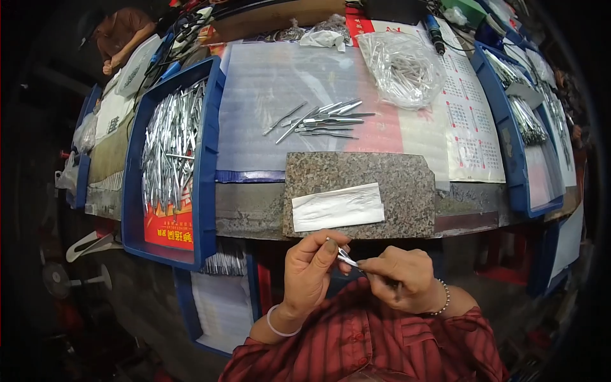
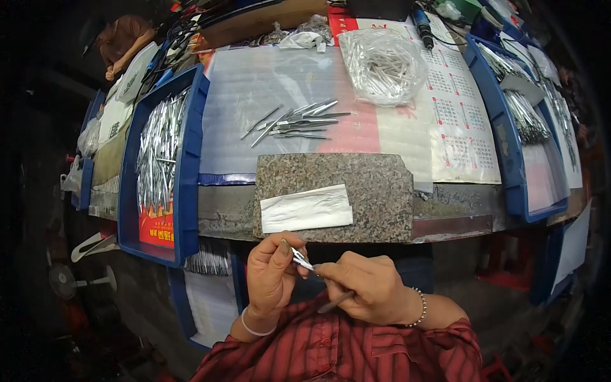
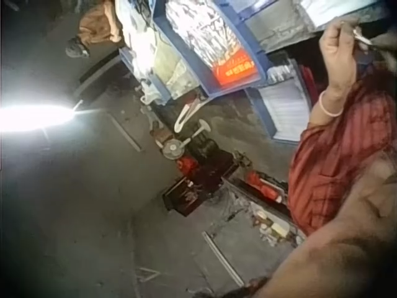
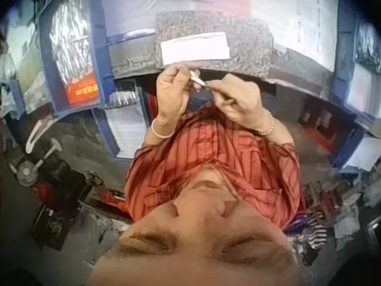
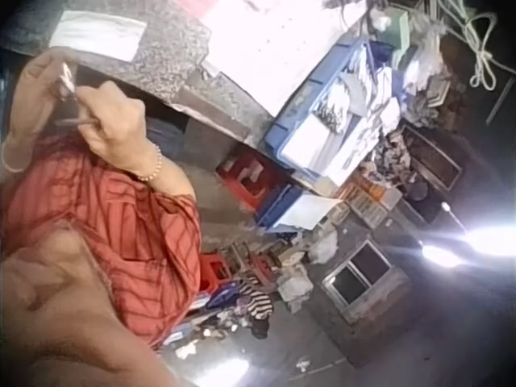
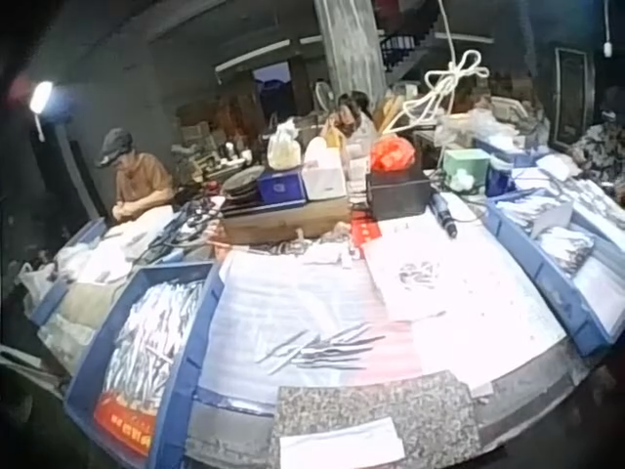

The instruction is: Assembling and inspecting small metal hardware components at a factory workbench.

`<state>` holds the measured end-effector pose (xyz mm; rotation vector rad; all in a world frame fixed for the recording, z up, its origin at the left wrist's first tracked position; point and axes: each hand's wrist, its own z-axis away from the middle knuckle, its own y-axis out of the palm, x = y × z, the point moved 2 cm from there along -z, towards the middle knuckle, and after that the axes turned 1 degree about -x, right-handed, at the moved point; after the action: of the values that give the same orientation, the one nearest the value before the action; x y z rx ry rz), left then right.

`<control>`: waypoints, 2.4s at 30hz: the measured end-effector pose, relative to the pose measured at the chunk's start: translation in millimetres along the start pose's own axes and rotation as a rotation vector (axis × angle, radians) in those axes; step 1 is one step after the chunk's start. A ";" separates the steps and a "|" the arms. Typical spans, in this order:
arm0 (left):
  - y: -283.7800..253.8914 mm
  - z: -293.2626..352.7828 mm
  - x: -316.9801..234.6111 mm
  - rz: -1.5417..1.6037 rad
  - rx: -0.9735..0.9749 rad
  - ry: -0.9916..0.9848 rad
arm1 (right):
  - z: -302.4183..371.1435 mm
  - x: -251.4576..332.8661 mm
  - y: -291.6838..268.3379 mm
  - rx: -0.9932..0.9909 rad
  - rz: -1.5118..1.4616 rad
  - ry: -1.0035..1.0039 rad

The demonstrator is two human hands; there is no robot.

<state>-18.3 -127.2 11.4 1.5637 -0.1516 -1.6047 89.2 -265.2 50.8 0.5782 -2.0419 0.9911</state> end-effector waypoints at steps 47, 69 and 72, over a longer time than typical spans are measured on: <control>-39.7 -44.6 -41.1 -1.440 0.183 0.729 | -63.2 -26.1 -15.5 0.276 0.218 0.055; -55.7 -45.6 -56.3 -1.410 0.184 0.665 | -88.4 -14.9 10.5 0.255 0.217 -0.151; -53.8 -41.6 -58.0 -1.428 0.164 0.684 | -84.5 20.6 9.3 0.132 0.217 -0.178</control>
<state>-17.9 -37.9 13.3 2.4414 1.5355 -1.8324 108.5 -193.1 96.4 0.5376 -2.2440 1.2475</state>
